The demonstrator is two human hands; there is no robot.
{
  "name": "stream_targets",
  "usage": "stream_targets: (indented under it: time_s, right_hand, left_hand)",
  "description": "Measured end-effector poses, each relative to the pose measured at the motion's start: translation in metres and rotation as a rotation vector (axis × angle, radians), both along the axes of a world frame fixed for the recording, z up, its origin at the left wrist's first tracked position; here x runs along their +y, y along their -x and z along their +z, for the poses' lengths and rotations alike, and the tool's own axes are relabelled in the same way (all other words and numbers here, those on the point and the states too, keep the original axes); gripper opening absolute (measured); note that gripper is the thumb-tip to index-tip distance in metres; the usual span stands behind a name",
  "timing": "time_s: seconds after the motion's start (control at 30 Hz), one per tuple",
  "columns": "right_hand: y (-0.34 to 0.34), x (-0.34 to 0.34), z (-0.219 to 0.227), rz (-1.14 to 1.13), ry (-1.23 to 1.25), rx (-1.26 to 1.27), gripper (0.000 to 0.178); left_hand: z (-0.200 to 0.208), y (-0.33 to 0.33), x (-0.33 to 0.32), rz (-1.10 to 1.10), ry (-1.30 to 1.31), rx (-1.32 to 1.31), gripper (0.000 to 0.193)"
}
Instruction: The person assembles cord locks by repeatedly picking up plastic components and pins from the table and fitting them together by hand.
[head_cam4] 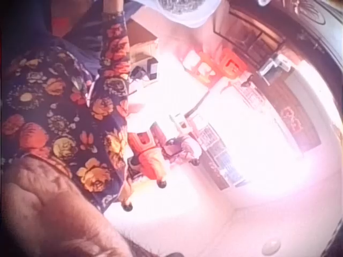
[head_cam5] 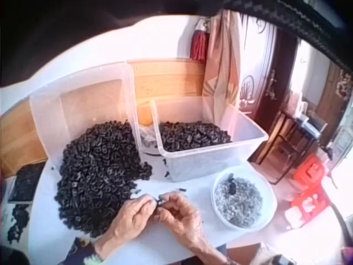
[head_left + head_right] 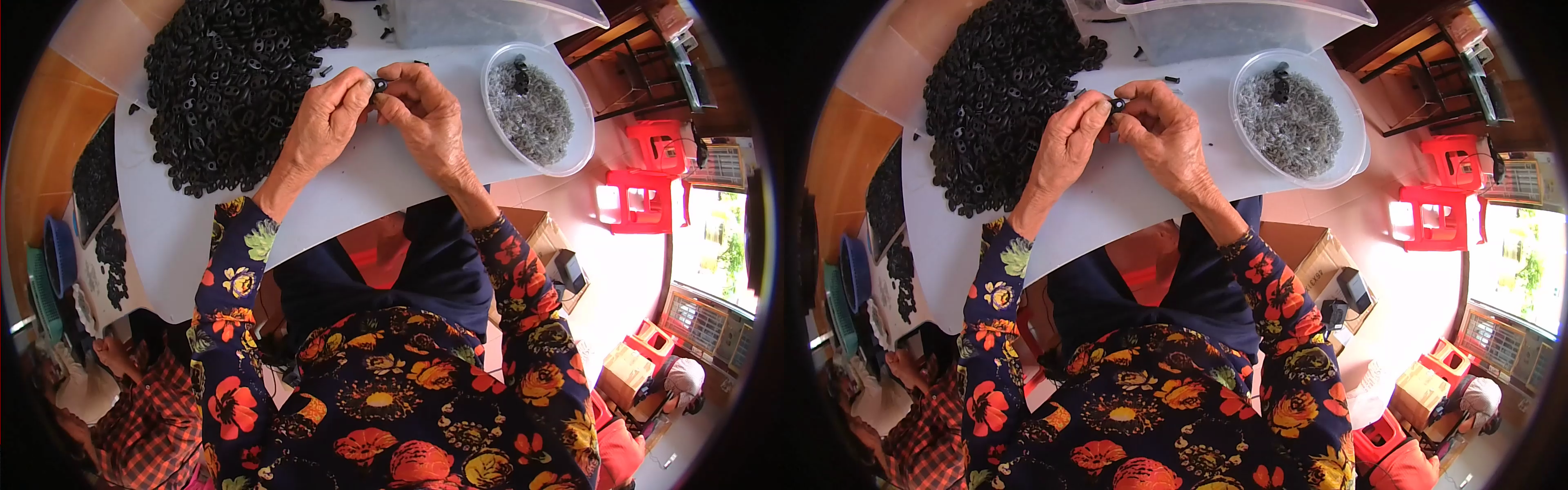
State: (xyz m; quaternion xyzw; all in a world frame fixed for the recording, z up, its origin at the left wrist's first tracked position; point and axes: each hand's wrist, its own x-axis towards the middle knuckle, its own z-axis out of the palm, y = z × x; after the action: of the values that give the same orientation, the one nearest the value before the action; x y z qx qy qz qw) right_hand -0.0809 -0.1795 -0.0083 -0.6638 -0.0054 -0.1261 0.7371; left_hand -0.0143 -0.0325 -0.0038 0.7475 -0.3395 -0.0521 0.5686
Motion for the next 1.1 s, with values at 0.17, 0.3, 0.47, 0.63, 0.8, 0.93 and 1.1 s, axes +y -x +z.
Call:
stream_targets:
  time_s: [0.17,0.3,0.47,0.63,0.8,0.93,1.1]
  right_hand:
    - [0.001,0.001,0.002,-0.008,0.024,0.007,0.029]
    - [0.002,0.003,0.002,-0.033,0.035,0.011,0.027]
    - [0.001,0.001,0.000,-0.016,0.040,-0.002,0.026]
    - [0.000,0.004,0.002,0.018,0.048,0.018,0.027]
    - [-0.002,0.006,-0.003,0.015,0.100,-0.040,0.032]
    - [-0.005,0.002,-0.008,-0.017,0.255,-0.040,0.033]
    - [-0.005,-0.002,-0.002,-0.004,0.457,-0.080,0.031]
  left_hand:
    - [0.000,0.001,0.000,0.015,0.017,-0.048,0.025]
    - [0.003,0.002,0.001,0.025,-0.021,-0.012,0.023]
    - [0.004,0.000,0.002,-0.002,-0.051,-0.002,0.022]
    - [0.001,-0.003,0.005,-0.010,0.006,0.031,0.020]
    - [0.001,0.002,0.003,0.008,0.002,0.019,0.021]
    - [-0.005,0.002,0.005,0.014,-0.010,0.004,0.021]
    - [-0.002,0.001,0.007,-0.023,-0.025,-0.021,0.021]
